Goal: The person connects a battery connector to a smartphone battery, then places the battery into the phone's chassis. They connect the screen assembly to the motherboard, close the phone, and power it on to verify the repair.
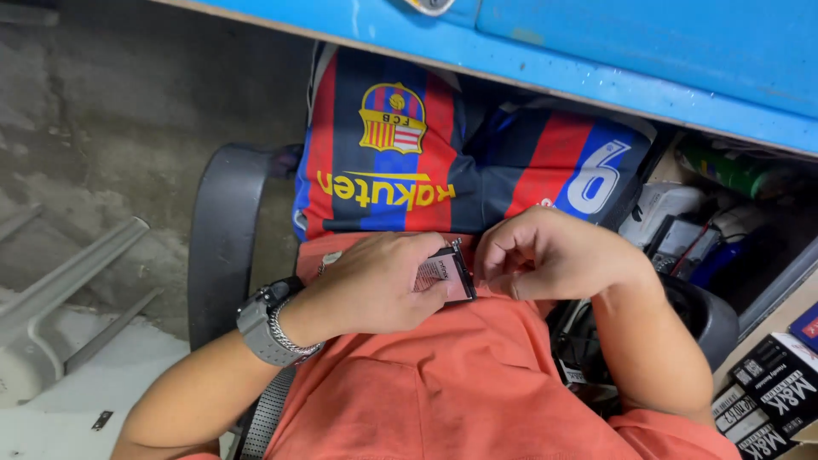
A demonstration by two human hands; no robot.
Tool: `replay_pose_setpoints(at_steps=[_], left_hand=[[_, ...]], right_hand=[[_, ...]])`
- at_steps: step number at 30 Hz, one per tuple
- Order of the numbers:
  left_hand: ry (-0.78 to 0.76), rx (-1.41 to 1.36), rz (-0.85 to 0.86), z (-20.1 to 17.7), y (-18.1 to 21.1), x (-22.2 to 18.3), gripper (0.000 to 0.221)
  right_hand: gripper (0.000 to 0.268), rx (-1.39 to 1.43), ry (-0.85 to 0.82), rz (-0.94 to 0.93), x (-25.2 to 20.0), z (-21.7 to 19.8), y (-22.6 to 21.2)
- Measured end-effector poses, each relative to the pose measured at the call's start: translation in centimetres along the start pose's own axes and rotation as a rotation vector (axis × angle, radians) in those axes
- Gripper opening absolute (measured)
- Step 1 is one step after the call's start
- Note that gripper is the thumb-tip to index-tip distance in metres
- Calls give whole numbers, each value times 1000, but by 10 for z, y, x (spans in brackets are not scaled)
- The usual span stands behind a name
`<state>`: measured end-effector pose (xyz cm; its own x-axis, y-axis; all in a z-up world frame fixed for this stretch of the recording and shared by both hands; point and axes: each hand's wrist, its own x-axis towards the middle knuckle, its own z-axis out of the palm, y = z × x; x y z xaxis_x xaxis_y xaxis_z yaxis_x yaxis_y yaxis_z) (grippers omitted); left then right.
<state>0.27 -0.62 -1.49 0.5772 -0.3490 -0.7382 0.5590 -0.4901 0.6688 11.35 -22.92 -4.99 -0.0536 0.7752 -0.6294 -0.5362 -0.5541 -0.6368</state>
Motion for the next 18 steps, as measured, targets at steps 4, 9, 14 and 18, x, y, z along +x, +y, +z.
replay_pose_setpoints(at_steps=[4, 9, 14, 18], left_hand=[[-45, 70, -25, 6, 1, 3, 32], [-111, 102, 16, 5, 6, 5, 30], [-111, 91, 19, 7, 8, 4, 29], [-108, 93, 19, 9, 9, 4, 28]], right_hand=[[6, -157, -59, 13, 5, -3, 1], [6, -331, -150, 162, 13, -8, 1], [3, -300, -142, 219, 15, -6, -4], [3, -339, -126, 235, 17, -5, -5]])
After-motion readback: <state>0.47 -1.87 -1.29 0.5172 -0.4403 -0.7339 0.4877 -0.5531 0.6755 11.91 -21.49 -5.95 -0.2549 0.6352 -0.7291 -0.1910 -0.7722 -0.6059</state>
